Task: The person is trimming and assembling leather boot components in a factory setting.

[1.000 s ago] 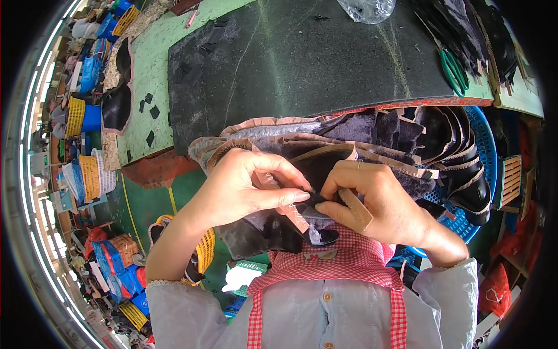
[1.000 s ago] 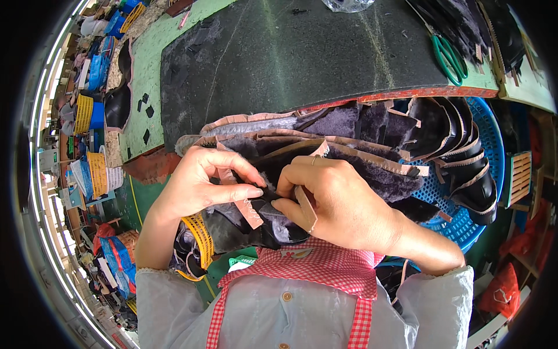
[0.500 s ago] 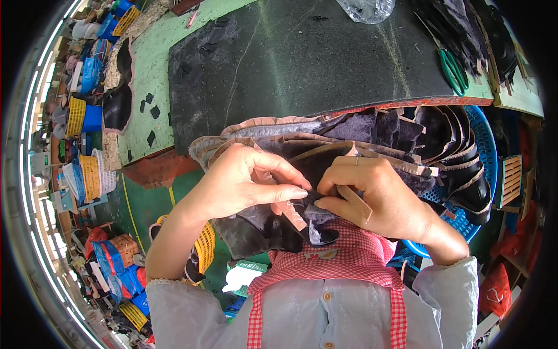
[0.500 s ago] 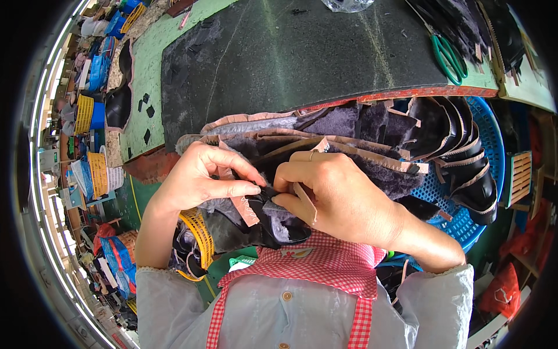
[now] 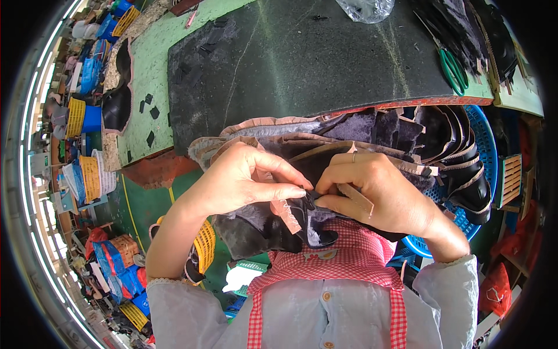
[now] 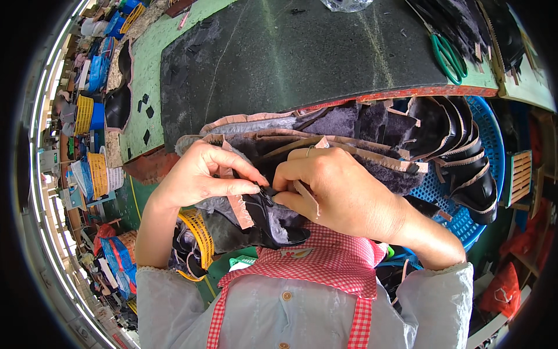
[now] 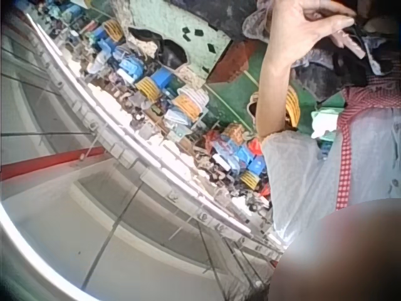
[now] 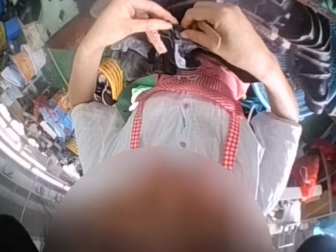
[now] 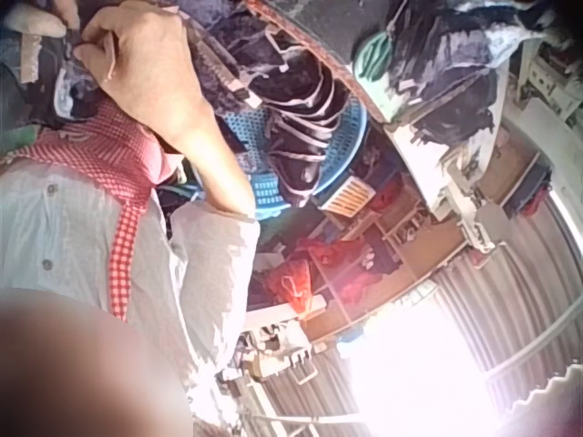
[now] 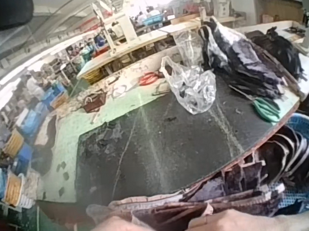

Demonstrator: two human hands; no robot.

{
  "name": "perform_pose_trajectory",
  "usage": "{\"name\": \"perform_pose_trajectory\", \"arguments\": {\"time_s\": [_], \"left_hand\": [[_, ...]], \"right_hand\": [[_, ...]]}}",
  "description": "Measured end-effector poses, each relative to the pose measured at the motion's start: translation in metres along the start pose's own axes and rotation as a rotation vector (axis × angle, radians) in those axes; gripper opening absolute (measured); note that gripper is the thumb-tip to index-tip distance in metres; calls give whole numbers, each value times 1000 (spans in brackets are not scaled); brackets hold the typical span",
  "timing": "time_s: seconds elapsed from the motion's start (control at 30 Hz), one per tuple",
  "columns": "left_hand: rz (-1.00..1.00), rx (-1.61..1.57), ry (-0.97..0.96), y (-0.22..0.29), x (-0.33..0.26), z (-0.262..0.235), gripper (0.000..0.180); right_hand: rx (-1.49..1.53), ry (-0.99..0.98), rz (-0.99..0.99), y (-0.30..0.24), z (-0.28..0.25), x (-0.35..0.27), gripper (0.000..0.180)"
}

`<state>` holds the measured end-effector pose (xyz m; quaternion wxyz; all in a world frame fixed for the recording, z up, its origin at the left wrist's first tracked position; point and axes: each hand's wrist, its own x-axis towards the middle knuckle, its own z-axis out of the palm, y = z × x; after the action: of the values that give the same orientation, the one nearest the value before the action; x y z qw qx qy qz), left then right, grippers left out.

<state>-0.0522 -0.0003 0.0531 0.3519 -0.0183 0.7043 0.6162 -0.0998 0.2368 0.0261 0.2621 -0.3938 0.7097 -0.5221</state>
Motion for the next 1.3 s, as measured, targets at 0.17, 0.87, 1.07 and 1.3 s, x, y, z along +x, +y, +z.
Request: {"name": "perform_pose_trajectory", "arguments": {"time_s": [0.17, 0.87, 1.07, 1.3], "left_hand": [[-1, -41, -8, -1, -2, 1, 17], [52, -76, 29, -5, -1, 12, 6], [-21, -88, 210, 6, -12, 20, 4], [573, 1163, 408, 12, -4, 7, 29]], "right_hand": [[28, 65, 20, 1, 6, -1, 12], [-131, 211, -330, 12, 22, -8, 25], [-237, 255, -454, 27, 27, -6, 33], [-112, 256, -367, 28, 43, -25, 20]]}}
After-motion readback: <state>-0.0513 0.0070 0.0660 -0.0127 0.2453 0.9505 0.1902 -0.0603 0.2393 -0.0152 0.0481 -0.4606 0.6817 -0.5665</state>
